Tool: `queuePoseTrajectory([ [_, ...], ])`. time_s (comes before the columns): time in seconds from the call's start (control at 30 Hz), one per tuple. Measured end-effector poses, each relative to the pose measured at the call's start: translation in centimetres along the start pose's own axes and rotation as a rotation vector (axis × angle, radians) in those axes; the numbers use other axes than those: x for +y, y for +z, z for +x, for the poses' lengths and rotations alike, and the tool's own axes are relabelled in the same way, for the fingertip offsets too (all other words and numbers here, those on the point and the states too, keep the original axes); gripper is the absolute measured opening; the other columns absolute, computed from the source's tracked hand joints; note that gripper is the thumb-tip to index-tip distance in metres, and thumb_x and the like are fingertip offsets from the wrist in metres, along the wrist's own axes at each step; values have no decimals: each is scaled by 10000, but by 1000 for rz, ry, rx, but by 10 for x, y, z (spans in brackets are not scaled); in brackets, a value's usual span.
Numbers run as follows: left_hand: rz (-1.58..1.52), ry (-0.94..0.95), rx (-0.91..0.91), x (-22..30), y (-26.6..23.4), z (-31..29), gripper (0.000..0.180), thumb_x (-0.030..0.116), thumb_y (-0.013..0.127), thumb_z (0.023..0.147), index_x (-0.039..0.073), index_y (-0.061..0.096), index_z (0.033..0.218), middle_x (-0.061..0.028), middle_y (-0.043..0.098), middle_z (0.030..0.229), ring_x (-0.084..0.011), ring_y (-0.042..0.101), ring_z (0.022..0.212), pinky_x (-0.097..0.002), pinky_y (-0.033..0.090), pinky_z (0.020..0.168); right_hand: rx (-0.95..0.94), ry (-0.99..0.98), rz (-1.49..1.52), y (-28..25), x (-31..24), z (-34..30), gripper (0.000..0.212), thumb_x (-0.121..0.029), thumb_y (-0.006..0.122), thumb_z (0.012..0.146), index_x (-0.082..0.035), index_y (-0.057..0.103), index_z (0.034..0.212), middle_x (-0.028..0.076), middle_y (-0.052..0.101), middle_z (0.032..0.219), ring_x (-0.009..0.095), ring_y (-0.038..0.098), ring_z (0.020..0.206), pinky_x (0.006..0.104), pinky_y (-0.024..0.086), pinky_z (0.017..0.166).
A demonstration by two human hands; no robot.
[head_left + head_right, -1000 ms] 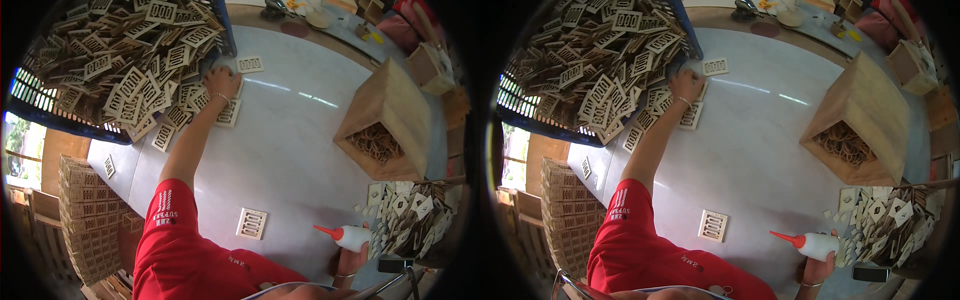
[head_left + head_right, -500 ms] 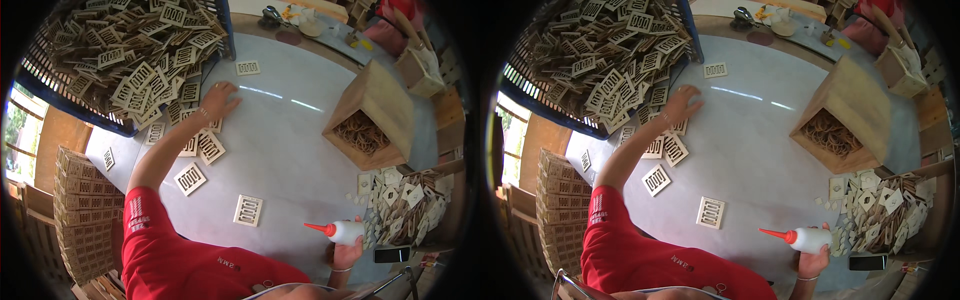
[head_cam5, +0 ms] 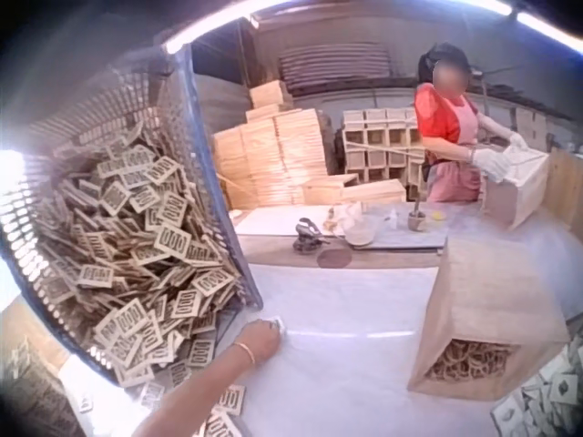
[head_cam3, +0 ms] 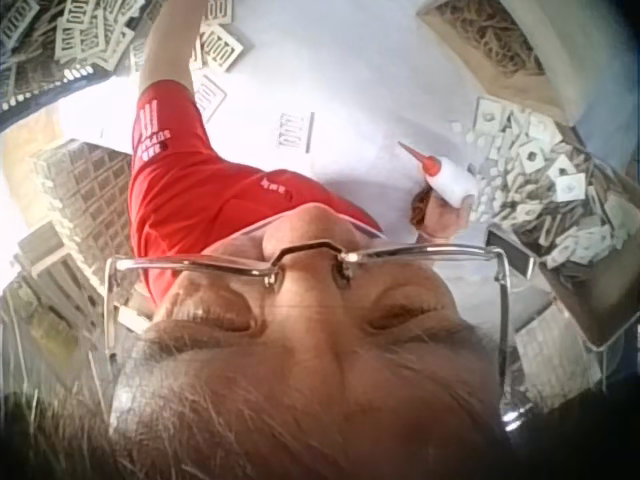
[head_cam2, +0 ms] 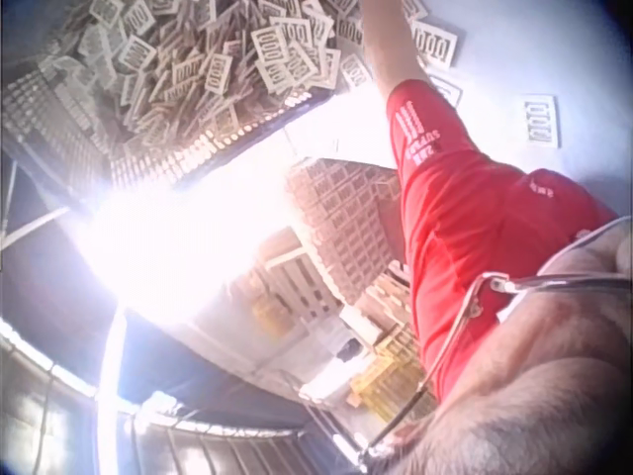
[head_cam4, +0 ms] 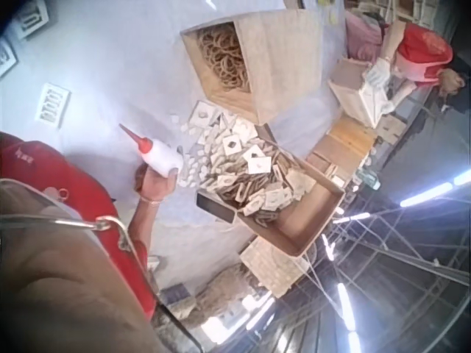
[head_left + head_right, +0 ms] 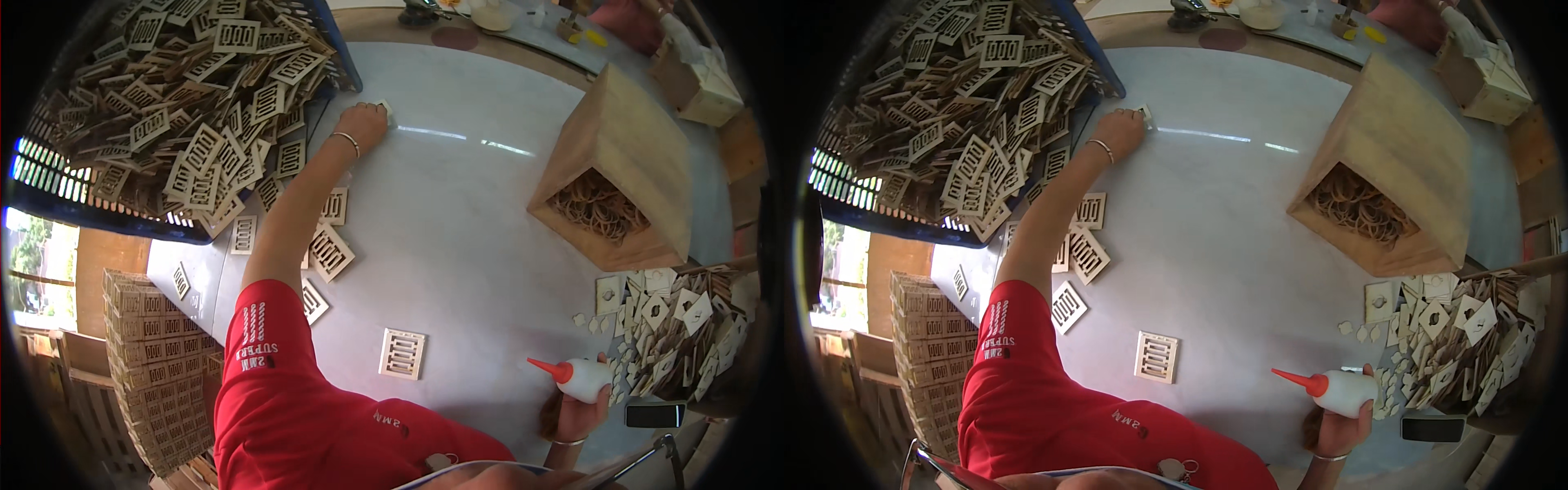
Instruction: Assemble small laser-cut wooden boxes by applying glue to the edges and fitting the pieces together.
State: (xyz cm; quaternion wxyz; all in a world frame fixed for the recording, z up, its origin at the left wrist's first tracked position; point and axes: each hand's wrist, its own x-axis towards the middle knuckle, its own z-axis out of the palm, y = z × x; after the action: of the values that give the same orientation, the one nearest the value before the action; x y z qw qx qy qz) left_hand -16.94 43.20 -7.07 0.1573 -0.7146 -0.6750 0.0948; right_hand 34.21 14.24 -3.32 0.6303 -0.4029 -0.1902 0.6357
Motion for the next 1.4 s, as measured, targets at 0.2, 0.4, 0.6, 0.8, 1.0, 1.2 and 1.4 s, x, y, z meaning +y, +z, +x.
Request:
queuePoseTrajectory([
  [0.2,-724,-301,200,2,-52,-89,226,164,474,885,-8,621,880,-175,645,771,-235,654,729,-409,513,668,-119,-12,68,-8,7,-14,607,-344,505,930,-7,285,1384,154,414,1342,325,467,1187,499,401,985],
  [0.4,-1750,-489,-15,80,-100,-214,288,218,487,936,-40,611,912,-61,602,681,-116,591,622,-289,486,535,-249,-151,-39,-6,11,-24,697,-312,592,880,5,254,1400,108,324,1430,299,349,1302,466,282,1090],
  [0.6,-1992,-420,-294,142,-149,-302,204,118,556,917,-82,584,948,-60,632,741,-70,574,621,-229,477,531,-280,-360,-485,42,-9,-35,781,-361,673,799,31,309,1367,169,438,1319,301,465,1197,457,354,1037],
  [0.8,-1990,-312,-354,171,-173,-346,129,45,558,893,-64,572,960,-43,633,766,-43,552,661,-195,440,578,-377,-544,-654,65,-19,-55,831,-387,708,753,52,322,1345,225,543,1150,400,559,1051,517,413,962],
  [1.0,-1986,-299,-327,177,-183,-363,123,62,595,875,-55,579,910,-46,650,741,-32,565,641,-189,459,556,-405,-520,-620,74,-18,-70,812,-267,788,695,16,354,1320,216,560,1106,385,609,989,475,514,865],
  [1.2,-2003,-286,-295,176,-184,-369,115,57,597,872,-49,578,910,-36,643,731,-20,546,628,-181,439,539,-400,-511,-632,76,-20,-75,781,-253,779,705,14,362,1309,215,556,1110,385,607,996,466,512,863],
  [1.4,-2033,-321,-286,176,-185,-372,110,56,594,874,-46,572,907,-12,616,708,-9,516,617,-178,422,527,-422,-508,-649,75,-24,-76,744,-230,767,708,5,376,1296,207,556,1106,385,603,999,479,496,879],
])
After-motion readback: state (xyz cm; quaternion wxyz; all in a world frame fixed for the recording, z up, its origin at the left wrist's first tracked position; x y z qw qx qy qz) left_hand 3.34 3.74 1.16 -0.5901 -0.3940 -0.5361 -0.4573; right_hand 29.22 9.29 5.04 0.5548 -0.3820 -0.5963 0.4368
